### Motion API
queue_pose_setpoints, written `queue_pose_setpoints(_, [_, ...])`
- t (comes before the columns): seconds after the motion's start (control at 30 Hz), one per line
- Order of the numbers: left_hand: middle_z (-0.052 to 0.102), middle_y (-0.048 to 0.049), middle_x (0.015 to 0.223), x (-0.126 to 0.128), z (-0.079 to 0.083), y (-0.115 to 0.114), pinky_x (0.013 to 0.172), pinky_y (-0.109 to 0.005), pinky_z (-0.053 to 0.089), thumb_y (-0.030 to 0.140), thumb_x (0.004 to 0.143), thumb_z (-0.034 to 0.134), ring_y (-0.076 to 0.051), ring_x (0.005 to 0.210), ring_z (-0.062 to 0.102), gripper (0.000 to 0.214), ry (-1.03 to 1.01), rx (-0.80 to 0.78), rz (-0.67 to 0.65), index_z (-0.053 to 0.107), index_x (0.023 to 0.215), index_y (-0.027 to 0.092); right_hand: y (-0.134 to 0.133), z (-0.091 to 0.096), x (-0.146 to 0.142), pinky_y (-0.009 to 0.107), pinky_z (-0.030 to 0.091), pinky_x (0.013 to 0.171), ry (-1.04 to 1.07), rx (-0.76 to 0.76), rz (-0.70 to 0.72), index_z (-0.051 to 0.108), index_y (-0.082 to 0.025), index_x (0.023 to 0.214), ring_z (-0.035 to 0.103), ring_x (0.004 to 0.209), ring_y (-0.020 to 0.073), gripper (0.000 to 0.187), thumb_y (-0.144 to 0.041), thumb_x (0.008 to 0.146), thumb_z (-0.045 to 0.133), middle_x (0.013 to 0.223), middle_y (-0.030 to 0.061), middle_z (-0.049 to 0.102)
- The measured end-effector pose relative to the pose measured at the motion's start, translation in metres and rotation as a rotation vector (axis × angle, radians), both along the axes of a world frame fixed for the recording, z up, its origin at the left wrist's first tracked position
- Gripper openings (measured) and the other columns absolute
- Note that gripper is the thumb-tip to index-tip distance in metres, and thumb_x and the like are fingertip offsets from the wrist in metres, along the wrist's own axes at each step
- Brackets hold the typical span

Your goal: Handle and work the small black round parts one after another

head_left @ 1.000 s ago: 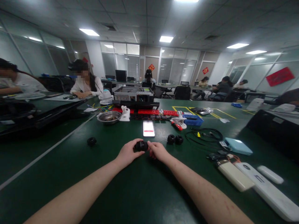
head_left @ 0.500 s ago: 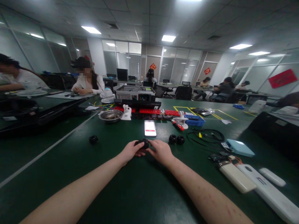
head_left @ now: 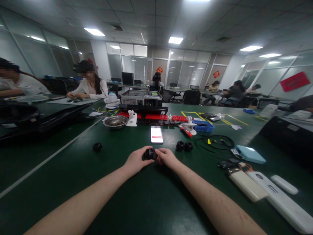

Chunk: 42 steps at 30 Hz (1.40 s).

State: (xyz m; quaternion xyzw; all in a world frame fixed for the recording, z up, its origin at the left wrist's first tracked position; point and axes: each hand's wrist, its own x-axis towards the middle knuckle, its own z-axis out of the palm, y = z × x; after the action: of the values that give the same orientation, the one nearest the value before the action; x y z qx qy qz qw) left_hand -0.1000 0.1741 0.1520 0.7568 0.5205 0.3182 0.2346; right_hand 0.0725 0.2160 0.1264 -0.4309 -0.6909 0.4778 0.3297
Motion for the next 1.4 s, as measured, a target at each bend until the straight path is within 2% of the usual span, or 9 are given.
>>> queue_pose_setpoints(0.2, [0.066, -0.0111, 0.078, 0.006, -0.013, 0.01, 0.061, -0.032, 0.048, 0.056, 0.075, 0.039, -0.022, 0.068, 0.064, 0.05, -0.482, -0.466, 0.024, 0.053, 0.09, 0.011, -0.014, 0.018, 0.003, 0.028, 0.046, 0.065, -0.106, 0.421, 0.021, 0.053, -0.018, 0.102, 0.056, 0.073, 0.0142, 0.037, -0.022, 0.067, 0.063, 0.09, 0.0041, 0.06])
queue_pose_setpoints(0.37, [0.067, -0.0116, 0.076, 0.008, -0.011, 0.01, 0.055, -0.028, 0.047, 0.05, 0.078, 0.037, -0.02, 0.064, 0.065, 0.044, -0.513, -0.524, 0.041, 0.051, 0.09, 0.01, -0.024, 0.022, 0.005, 0.036, 0.041, 0.081, -0.329, 0.713, 0.014, 0.05, -0.019, 0.11, 0.054, 0.09, 0.0203, 0.041, -0.021, 0.07, 0.059, 0.1, 0.0079, 0.059])
queue_pose_setpoints(0.53, [0.061, -0.0062, 0.098, 0.004, -0.005, 0.007, 0.074, -0.032, 0.047, 0.036, 0.066, 0.06, -0.021, 0.088, 0.059, 0.04, -0.401, -0.23, 0.109, 0.051, 0.101, 0.018, -0.016, 0.015, 0.004, 0.033, 0.046, 0.073, -0.087, 0.446, -0.109, 0.034, -0.023, 0.121, 0.055, 0.084, 0.0172, 0.056, -0.037, 0.072, 0.057, 0.112, 0.0083, 0.053])
queue_pose_setpoints(0.67, [0.058, -0.0027, 0.103, 0.003, 0.002, -0.001, 0.08, -0.032, 0.045, 0.027, 0.065, 0.061, -0.02, 0.095, 0.055, 0.041, -0.199, 0.031, 0.06, 0.051, 0.105, 0.023, -0.002, 0.007, 0.003, 0.025, 0.045, 0.045, 0.063, -0.015, -0.138, 0.046, -0.016, 0.101, 0.054, 0.05, 0.0114, 0.04, -0.049, 0.082, 0.033, 0.076, 0.0057, 0.061])
queue_pose_setpoints(0.8, [0.058, -0.0018, 0.104, 0.004, 0.006, -0.008, 0.079, -0.032, 0.045, 0.027, 0.067, 0.059, -0.02, 0.095, 0.055, 0.042, -0.085, 0.079, -0.001, 0.05, 0.108, 0.025, 0.001, 0.005, 0.0, 0.022, 0.041, 0.034, 0.052, -0.151, -0.007, 0.05, -0.014, 0.075, 0.049, 0.036, 0.0105, 0.049, -0.056, 0.081, 0.027, 0.053, 0.0038, 0.058])
queue_pose_setpoints(1.0, [0.061, -0.0055, 0.102, 0.001, -0.001, 0.001, 0.081, -0.036, 0.044, 0.039, 0.066, 0.06, -0.023, 0.094, 0.057, 0.044, -0.243, -0.145, 0.006, 0.051, 0.106, 0.021, -0.007, 0.017, 0.002, 0.019, 0.038, 0.039, 0.064, -0.054, 0.057, 0.054, -0.013, 0.082, 0.046, 0.042, 0.0077, 0.031, -0.042, 0.078, 0.045, 0.059, 0.0001, 0.056])
queue_pose_setpoints(1.13, [0.066, -0.0125, 0.085, 0.002, -0.011, 0.012, 0.072, -0.036, 0.049, 0.048, 0.076, 0.045, -0.022, 0.076, 0.064, 0.044, -0.499, -0.483, -0.048, 0.049, 0.098, 0.01, -0.011, 0.025, 0.008, 0.025, 0.044, 0.06, -0.131, 0.35, 0.09, 0.053, -0.019, 0.108, 0.055, 0.07, 0.0139, 0.036, -0.027, 0.073, 0.056, 0.084, 0.0036, 0.061])
queue_pose_setpoints(1.27, [0.066, -0.0116, 0.078, 0.003, -0.013, 0.014, 0.069, -0.035, 0.049, 0.046, 0.075, 0.048, -0.021, 0.071, 0.064, 0.04, -0.487, -0.495, -0.021, 0.052, 0.091, 0.009, -0.015, 0.024, 0.012, 0.03, 0.043, 0.07, -0.299, 0.558, 0.119, 0.045, -0.024, 0.12, 0.054, 0.078, 0.0156, 0.048, -0.019, 0.074, 0.055, 0.104, 0.0058, 0.058])
queue_pose_setpoints(1.4, [0.064, -0.0091, 0.091, 0.003, -0.006, 0.008, 0.071, -0.036, 0.047, 0.04, 0.065, 0.062, -0.023, 0.081, 0.062, 0.042, -0.412, -0.384, 0.059, 0.053, 0.098, 0.014, -0.012, 0.017, 0.011, 0.029, 0.045, 0.069, -0.158, 0.437, 0.111, 0.038, -0.025, 0.124, 0.055, 0.076, 0.0133, 0.054, -0.019, 0.073, 0.054, 0.108, 0.0055, 0.055])
